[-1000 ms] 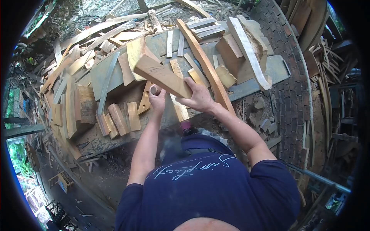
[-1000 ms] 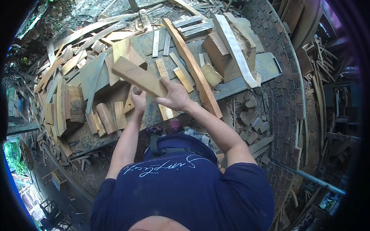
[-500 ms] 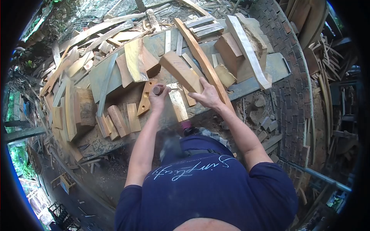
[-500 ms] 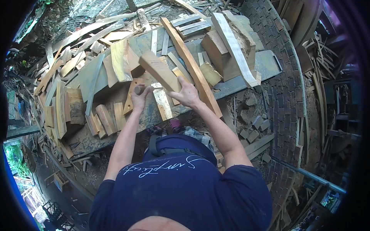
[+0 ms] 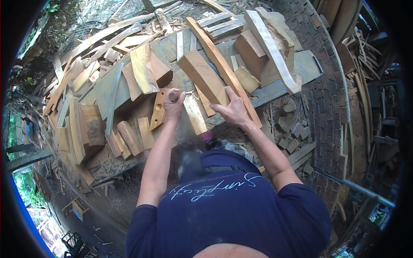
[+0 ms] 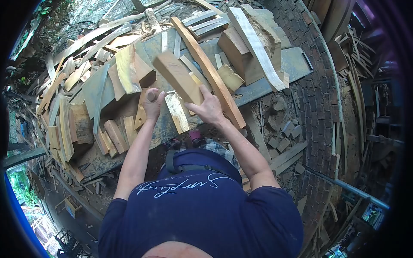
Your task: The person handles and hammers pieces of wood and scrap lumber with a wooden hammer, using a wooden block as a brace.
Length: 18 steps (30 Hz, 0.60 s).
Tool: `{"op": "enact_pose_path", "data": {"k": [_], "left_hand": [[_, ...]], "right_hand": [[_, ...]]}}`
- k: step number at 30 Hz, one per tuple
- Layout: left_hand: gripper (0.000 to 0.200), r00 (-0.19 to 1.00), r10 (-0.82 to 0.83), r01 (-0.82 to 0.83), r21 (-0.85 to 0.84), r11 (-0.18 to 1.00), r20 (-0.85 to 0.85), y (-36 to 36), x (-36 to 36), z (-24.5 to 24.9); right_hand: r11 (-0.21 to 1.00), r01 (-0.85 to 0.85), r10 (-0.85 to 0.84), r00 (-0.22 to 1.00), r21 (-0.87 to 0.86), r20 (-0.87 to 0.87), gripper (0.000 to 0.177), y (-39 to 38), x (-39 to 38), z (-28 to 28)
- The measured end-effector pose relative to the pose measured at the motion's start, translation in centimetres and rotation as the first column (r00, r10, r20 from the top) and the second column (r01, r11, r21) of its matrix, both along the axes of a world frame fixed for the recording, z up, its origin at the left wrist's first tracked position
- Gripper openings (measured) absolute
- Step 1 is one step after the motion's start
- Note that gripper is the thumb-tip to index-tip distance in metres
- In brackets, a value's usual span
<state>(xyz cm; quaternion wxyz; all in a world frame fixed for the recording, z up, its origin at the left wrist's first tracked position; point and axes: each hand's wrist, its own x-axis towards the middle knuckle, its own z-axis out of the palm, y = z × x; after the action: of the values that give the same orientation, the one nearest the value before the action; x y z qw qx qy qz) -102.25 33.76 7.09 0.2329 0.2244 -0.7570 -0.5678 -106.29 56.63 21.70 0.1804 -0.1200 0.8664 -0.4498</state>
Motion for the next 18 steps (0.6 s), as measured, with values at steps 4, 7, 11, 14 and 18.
{"op": "enact_pose_path", "data": {"k": [4,7,11,14,18], "left_hand": [[0.023,0.997,0.079,-0.080,-0.052,0.995,-0.008,0.8,-1.2,0.7],[0.022,0.992,-0.123,0.123,0.000,0.992,-0.012,-0.7,-2.0,-4.0],[0.022,0.999,-0.020,0.026,0.132,0.991,-0.047,-0.5,-1.7,-3.5],[0.027,0.998,-0.037,0.036,0.027,0.999,0.051,0.0,-0.9,-0.1],[0.028,1.000,0.013,-0.012,-0.065,0.998,0.012,0.0,-0.7,2.1]], "right_hand": [[0.969,-0.152,0.122,0.980,-0.194,-0.158,0.059,-2.1,-0.1,1.4],[0.951,-0.278,0.242,0.942,-0.137,-0.230,0.058,-2.1,-1.9,-2.3],[0.895,-0.331,0.365,0.929,0.299,-0.064,0.058,-2.9,-3.4,-1.6],[0.973,-0.216,0.219,0.975,0.077,-0.035,0.066,-3.5,-2.3,0.7],[0.987,-0.143,0.136,0.986,-0.066,-0.094,0.067,-3.0,-1.8,0.6]]}}
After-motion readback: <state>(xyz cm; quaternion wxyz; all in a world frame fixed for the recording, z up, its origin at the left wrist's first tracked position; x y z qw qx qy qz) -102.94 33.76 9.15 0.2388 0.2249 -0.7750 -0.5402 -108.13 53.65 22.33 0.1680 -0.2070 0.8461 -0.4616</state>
